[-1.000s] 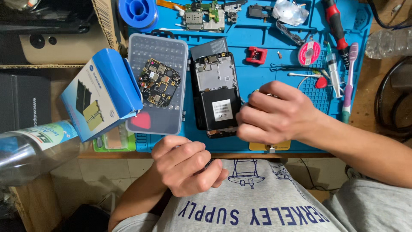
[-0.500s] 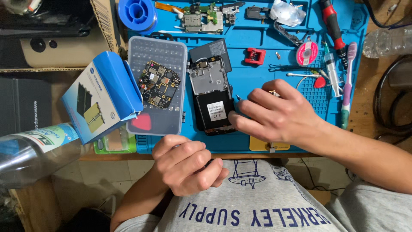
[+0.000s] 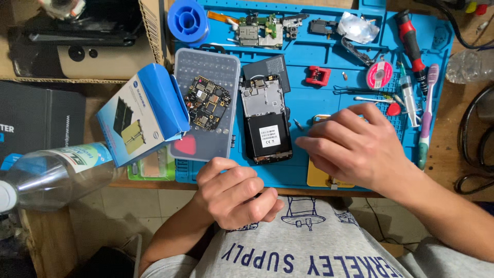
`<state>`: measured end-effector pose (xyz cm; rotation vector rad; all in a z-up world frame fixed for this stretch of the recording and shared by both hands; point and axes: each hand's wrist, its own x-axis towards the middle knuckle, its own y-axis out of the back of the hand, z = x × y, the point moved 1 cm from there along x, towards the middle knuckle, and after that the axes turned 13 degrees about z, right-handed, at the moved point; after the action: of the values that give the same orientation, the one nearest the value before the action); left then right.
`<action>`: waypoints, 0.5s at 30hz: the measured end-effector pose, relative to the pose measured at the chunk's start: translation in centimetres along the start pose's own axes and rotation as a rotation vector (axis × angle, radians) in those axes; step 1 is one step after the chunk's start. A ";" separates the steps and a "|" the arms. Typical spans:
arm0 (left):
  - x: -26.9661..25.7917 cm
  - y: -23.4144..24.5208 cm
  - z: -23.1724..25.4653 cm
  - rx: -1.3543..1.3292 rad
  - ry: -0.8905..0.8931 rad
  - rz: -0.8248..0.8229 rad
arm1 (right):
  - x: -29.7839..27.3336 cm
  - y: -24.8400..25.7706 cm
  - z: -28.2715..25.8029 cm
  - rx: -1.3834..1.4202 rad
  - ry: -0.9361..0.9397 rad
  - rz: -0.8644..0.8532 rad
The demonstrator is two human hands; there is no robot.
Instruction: The person handles a disassembled smartphone and its internal components on a blue work mat. They pick up the motherboard, place it on a gold-colored jig, and then use a small tube to apply a substance to the board.
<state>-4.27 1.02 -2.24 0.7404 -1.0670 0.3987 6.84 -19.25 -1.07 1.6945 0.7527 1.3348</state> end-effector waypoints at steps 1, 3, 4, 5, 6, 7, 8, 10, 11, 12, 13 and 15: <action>0.0 0.0 0.0 -0.001 -0.004 -0.001 | -0.3 0.1 -0.1 -0.002 -0.001 0.003; 0.0 0.0 0.0 -0.004 -0.011 -0.024 | -0.8 0.4 -0.3 0.013 -0.101 0.046; 0.1 -0.1 0.0 -0.008 -0.012 -0.026 | -1.4 0.5 -0.3 0.012 -0.105 0.046; 0.1 -0.3 0.1 -0.003 -0.011 -0.016 | -1.9 0.5 -0.4 0.037 -0.141 0.073; 0.1 -0.4 0.1 0.005 -0.011 -0.005 | -2.4 0.6 -0.4 0.062 -0.175 0.100; 0.1 -0.3 0.1 0.004 -0.012 -0.006 | -2.8 0.5 -0.4 0.062 -0.176 0.101; 0.2 -0.2 0.1 -0.002 -0.006 -0.030 | -3.1 0.5 -0.3 0.076 -0.203 0.153; 0.3 -0.2 0.1 -0.006 -0.001 -0.055 | -3.8 0.4 -0.2 0.094 -0.229 0.207; 0.4 -0.2 0.2 -0.019 0.000 -0.061 | -4.2 0.4 -0.1 0.107 -0.246 0.248; 0.5 -0.3 0.2 -0.034 0.000 -0.066 | -4.6 0.3 0.0 0.119 -0.264 0.289; 0.6 -0.6 0.4 -0.032 -0.002 -0.067 | -4.9 0.2 0.1 0.120 -0.264 0.292; 0.8 -1.3 0.6 -0.312 0.119 0.044 | -5.5 0.2 0.3 0.117 -0.325 0.379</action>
<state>-3.47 -0.40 -1.81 0.4118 -1.0053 0.3008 5.75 -24.08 -3.54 2.1592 0.3362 1.2311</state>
